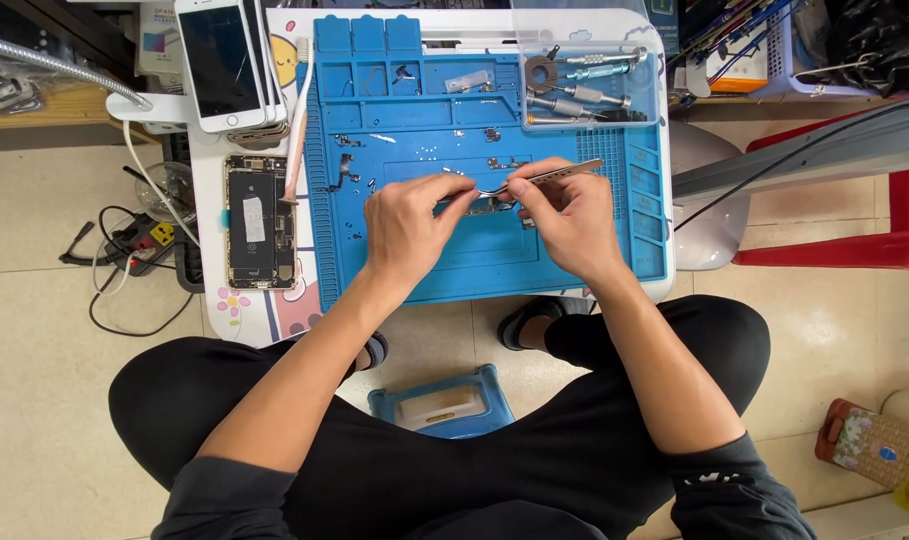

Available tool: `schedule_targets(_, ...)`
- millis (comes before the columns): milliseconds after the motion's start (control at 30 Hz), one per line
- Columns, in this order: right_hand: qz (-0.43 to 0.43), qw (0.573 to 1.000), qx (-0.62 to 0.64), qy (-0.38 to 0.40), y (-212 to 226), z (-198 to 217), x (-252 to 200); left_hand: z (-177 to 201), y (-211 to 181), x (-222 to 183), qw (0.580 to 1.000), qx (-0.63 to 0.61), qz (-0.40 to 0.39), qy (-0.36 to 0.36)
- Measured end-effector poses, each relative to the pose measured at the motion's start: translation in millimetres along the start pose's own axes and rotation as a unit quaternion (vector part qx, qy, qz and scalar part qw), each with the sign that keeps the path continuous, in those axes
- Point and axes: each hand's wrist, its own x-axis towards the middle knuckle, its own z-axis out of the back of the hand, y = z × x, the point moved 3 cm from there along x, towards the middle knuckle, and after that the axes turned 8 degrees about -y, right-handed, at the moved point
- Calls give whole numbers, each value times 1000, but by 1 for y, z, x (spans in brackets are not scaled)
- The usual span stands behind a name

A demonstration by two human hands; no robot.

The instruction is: Repairing or assembling a mobile phone motherboard by installing tiny components using tweezers and a small tool.

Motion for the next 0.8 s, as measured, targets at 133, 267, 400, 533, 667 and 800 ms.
schedule_targets(133, -5, 1000, 2, 4, 0, -1, 0, 0, 0, -1, 1000, 0, -7, -6)
schedule_targets(267, -9, 1000, 6, 13, -1, -3, -1, -1, 1, -2, 1000, 2, -10, -16)
schedule_targets(400, -13, 1000, 4, 14, -1, -4, 0, 0, -2, 0, 1000, 10, -14, -9)
schedule_targets(533, -14, 1000, 9, 14, -4, -5, -1, 2, -5, 1, 1000, 6, -15, -3)
schedule_targets(667, 5, 1000, 2, 19, -4, -1, 2, 2, -6, 2, 1000, 9, -14, -4)
schedule_targets(800, 89, 995, -34, 33, 5, 6, 1, 4, -8, 2, 1000, -18, 6, -10)
